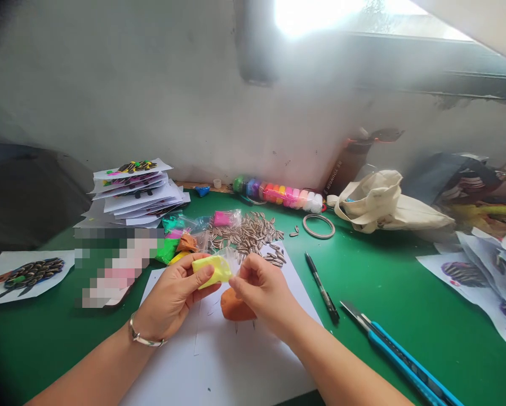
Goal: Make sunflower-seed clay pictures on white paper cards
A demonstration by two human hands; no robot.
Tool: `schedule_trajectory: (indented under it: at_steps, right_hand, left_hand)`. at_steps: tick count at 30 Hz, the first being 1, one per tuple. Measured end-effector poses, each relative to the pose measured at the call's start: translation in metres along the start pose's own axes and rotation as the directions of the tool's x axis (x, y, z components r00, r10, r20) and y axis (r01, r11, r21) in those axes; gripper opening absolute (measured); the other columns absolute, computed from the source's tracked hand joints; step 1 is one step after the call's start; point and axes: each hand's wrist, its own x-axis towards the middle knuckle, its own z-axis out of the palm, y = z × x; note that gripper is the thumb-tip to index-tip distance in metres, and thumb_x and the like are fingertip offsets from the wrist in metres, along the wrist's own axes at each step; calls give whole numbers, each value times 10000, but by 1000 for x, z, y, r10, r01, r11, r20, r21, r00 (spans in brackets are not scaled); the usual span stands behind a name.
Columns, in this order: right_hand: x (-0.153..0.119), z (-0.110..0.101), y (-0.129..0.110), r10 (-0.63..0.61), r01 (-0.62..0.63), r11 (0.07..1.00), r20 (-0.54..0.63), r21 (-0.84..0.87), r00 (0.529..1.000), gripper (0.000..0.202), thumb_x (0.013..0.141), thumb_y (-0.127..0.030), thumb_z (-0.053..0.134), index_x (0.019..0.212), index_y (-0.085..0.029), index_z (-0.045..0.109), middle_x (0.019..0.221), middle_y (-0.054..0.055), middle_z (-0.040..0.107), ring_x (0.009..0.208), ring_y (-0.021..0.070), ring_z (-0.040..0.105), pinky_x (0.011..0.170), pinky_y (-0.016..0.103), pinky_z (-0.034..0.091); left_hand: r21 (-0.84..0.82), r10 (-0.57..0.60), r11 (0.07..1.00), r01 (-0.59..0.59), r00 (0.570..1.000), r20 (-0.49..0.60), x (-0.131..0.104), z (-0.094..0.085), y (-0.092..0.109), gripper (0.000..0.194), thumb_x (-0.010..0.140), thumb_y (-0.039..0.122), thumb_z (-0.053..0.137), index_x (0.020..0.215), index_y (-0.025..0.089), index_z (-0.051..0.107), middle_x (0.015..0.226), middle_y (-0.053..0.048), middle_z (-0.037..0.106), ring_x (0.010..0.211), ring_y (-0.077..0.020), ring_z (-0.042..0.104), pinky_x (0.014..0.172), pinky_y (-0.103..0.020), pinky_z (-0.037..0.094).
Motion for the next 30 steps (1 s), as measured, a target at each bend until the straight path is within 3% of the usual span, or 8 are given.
schedule_trajectory:
  at_steps: [4, 7, 11, 16, 21, 26, 28, 30]
  right_hand:
    - [2, -3, -5, 37, -40, 984, 21, 172, 999, 207, 791, -310, 662, 715, -205, 501, 636, -34, 565, 615, 132, 557, 599, 264, 407]
    - [5, -5, -6, 75, -68, 963, -17, 262, 997, 159, 785, -311, 673, 856, -214, 568, 655, -33, 619, 634, 145, 606, 658, 288, 450]
    - [8, -6, -4, 153, -133, 939, -37, 318, 988, 301, 769, -327, 685, 1033, -192, 632, 721, 4, 677, 625, 147, 619, 708, 319, 473]
    - [7, -1, -6, 147, -163, 946, 77, 280, 986, 194, 782, -352, 650, 822, -165, 683, 685, 9, 650, 547, 111, 559, 625, 278, 438]
    - [5, 2, -6, 203, -195, 954, -8, 228, 979, 200, 776, -339, 609, 662, -178, 577, 518, -54, 490, 471, 83, 415, 478, 226, 299]
    - [7, 1, 1, 199, -183, 948, -36, 259, 979, 187, 763, -322, 605, 658, -177, 551, 483, -73, 417, 468, 77, 345, 466, 224, 232]
    - [11, -1, 4, 184, -158, 945, -65, 285, 981, 200, 764, -332, 613, 659, -170, 561, 491, -63, 438, 473, 78, 361, 472, 226, 248]
    - [17, -4, 6, 188, -152, 947, -102, 284, 977, 202, 755, -350, 632, 696, -161, 594, 529, -44, 499, 470, 77, 394, 472, 227, 274]
  left_hand:
    - [-33, 13, 999, -14, 999, -49, 1, -1, 3, 295, 715, 270, 798, 918, 174, 607, 954, -19, 664, 918, -165, 639, 772, -283, 591]
    - [-49, 6, 999, -10, 997, -74, 3, -3, 5, 324, 693, 278, 814, 923, 169, 614, 983, -40, 664, 944, -185, 638, 775, -289, 591]
    - [-62, 5, 998, -11, 995, -95, 5, -3, 7, 346, 689, 287, 816, 950, 173, 621, 1015, -58, 660, 992, -201, 630, 778, -270, 583]
    - [-23, 17, 1000, -18, 999, -48, 2, -1, 4, 348, 698, 317, 806, 948, 178, 607, 999, -46, 656, 968, -194, 631, 801, -305, 575]
    - [5, 24, 1000, -24, 999, 31, -1, 1, -2, 375, 674, 313, 816, 953, 177, 606, 979, -43, 666, 943, -204, 638, 849, -371, 553]
    - [66, 29, 997, -31, 999, 38, 1, 0, -1, 456, 708, 343, 784, 1085, 193, 577, 1030, -75, 670, 992, -239, 634, 873, -417, 539]
    - [139, 112, 984, -110, 994, -9, 1, -2, 3, 531, 720, 351, 770, 1182, 215, 548, 1132, -98, 646, 1089, -264, 602, 920, -416, 511]
    - [257, 265, 936, -239, 961, -72, 0, -3, 6, 563, 717, 327, 770, 1228, 245, 549, 1271, -95, 583, 1218, -272, 519, 994, -383, 457]
